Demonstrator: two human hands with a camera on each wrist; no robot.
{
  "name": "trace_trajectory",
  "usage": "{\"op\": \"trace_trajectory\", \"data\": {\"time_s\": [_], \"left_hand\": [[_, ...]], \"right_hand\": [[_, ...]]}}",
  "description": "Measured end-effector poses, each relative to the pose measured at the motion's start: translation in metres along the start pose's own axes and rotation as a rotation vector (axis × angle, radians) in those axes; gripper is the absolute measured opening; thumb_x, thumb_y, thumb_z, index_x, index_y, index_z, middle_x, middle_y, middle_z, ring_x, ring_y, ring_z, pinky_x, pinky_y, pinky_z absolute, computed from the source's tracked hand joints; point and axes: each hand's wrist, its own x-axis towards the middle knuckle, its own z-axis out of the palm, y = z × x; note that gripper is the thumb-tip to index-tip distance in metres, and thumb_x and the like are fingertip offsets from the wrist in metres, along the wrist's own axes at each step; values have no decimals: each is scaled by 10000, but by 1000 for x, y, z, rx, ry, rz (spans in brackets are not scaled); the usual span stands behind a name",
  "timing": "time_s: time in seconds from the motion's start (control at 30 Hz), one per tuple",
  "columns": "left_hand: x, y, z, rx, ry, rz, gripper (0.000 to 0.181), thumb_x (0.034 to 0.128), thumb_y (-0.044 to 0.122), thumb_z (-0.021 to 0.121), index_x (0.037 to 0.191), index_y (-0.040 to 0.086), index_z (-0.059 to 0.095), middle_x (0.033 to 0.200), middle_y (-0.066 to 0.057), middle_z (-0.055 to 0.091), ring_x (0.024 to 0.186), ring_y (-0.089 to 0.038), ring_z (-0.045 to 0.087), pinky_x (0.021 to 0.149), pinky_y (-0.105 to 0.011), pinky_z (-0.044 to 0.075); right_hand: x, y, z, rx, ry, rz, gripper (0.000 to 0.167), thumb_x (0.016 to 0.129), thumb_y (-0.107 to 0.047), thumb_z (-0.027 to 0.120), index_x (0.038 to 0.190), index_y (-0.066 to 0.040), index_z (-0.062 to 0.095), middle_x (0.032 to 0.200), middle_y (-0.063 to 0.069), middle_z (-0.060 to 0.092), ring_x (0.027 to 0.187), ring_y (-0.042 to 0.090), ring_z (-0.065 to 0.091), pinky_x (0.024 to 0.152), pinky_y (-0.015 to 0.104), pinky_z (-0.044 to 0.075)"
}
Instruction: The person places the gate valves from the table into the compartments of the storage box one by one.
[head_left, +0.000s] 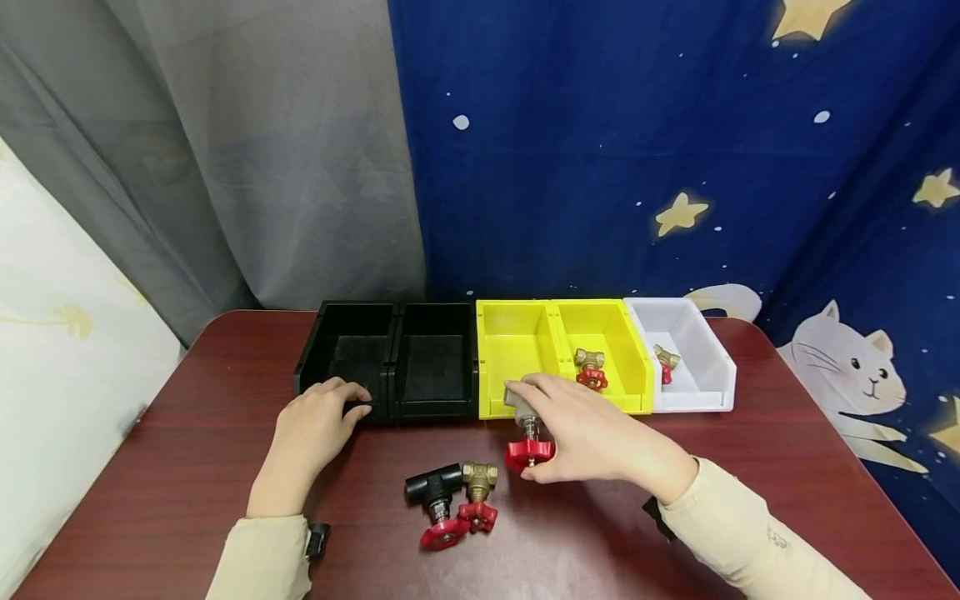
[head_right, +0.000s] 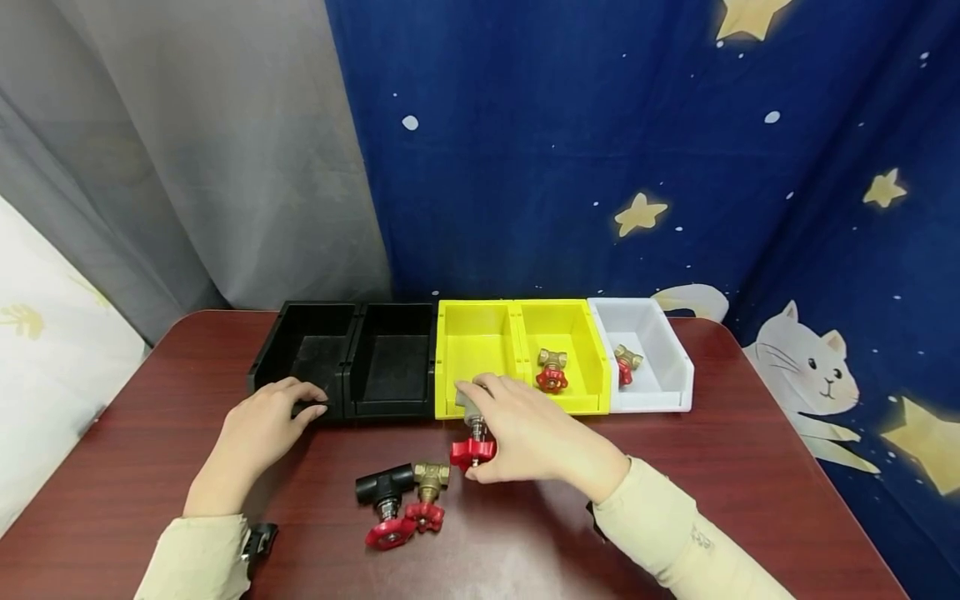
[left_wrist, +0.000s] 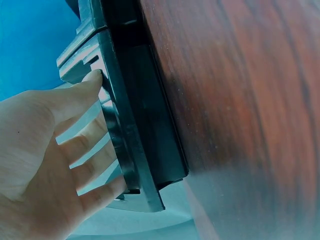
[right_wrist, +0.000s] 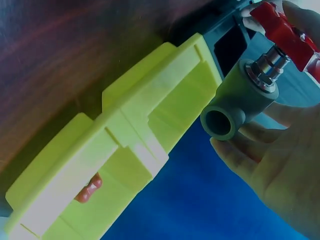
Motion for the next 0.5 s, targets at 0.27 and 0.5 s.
{"op": "trace_trajectory", "data": {"time_s": [0.27, 0.5], "left_hand": [[1, 1, 0, -2, -1, -3, 118, 888, 175, 759, 1000, 141, 740, 955, -41, 655, 918, -322, 636, 758, -525, 530], [0, 0, 0, 1, 0, -3, 126, 889, 175, 757, 1008, 137, 741, 967, -47, 659, 934, -329, 635, 771, -527, 528]], "right_hand": [[16, 15, -3, -46, 0, 23, 997, 702, -486, 854, 1491, -81, 398, 1365, 78, 509, 1171, 235, 543, 1011, 421, 470], [33, 30, -5, -58, -26, 54, 1003, 700, -460, 870, 1493, -71, 395, 1347, 90, 513, 1117, 242, 552, 980, 439, 486]]}}
